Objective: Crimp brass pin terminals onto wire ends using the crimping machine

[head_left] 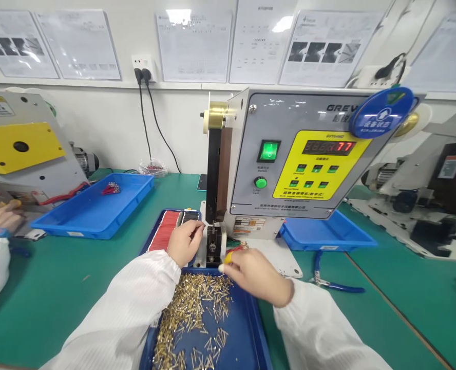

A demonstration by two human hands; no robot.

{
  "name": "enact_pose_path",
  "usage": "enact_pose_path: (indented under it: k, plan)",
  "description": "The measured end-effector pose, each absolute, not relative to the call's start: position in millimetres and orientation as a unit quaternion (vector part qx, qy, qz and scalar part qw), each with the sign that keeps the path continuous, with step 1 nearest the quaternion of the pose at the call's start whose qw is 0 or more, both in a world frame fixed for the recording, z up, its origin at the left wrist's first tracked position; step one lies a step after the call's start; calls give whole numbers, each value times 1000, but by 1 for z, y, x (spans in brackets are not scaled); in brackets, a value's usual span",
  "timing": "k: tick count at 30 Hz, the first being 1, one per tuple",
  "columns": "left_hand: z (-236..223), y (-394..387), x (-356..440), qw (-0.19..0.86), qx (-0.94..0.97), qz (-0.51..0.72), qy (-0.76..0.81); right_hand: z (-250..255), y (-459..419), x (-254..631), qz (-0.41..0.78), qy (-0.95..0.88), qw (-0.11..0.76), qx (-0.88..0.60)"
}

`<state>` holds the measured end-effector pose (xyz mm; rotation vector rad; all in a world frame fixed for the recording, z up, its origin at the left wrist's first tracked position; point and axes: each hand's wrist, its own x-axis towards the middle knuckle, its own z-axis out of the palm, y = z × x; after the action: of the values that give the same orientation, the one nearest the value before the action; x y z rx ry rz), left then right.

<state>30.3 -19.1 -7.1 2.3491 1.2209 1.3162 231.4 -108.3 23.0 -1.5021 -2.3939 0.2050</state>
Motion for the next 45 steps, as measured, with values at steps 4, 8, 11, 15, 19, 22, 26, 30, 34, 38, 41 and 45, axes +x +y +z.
enact_pose_path:
  k: [4, 8, 11, 15, 19, 22, 26, 30, 34, 38, 41, 45]
  plan:
    - [-7, -19, 31, 95, 792, 441, 412, 21, -125, 207, 82, -878, 46, -469]
    - [-6, -19, 31, 99, 794, 434, 415, 17, -126, 204, 99, -875, 40, -471]
    - [-6, -19, 31, 99, 793, 435, 415, 17, -125, 206, 113, -870, 49, -478]
    - [-6, -20, 31, 101, 792, 437, 414, 20, -124, 208, 138, -862, 63, -483]
    - [-5, -20, 31, 98, 795, 433, 414, 24, -124, 211, 180, -848, 78, -493]
    - [-4, -21, 31, 99, 798, 431, 410, 23, -123, 213, 202, -843, 82, -491]
    - [-3, -21, 31, 97, 800, 430, 407, 21, -122, 212, 202, -848, 92, -482]
    - [-4, -22, 31, 94, 799, 431, 408, 21, -122, 211, 181, -850, 84, -488]
    - [-4, -22, 31, 91, 801, 428, 409, 22, -121, 212, 183, -850, 89, -485]
    - [-3, -22, 31, 95, 800, 429, 408, 21, -121, 213, 195, -847, 107, -482]
    - [-3, -22, 31, 100, 800, 429, 406, 20, -122, 214, 217, -846, 116, -473]
    - [-3, -22, 31, 101, 800, 429, 408, 18, -122, 216, 208, -855, 112, -462]
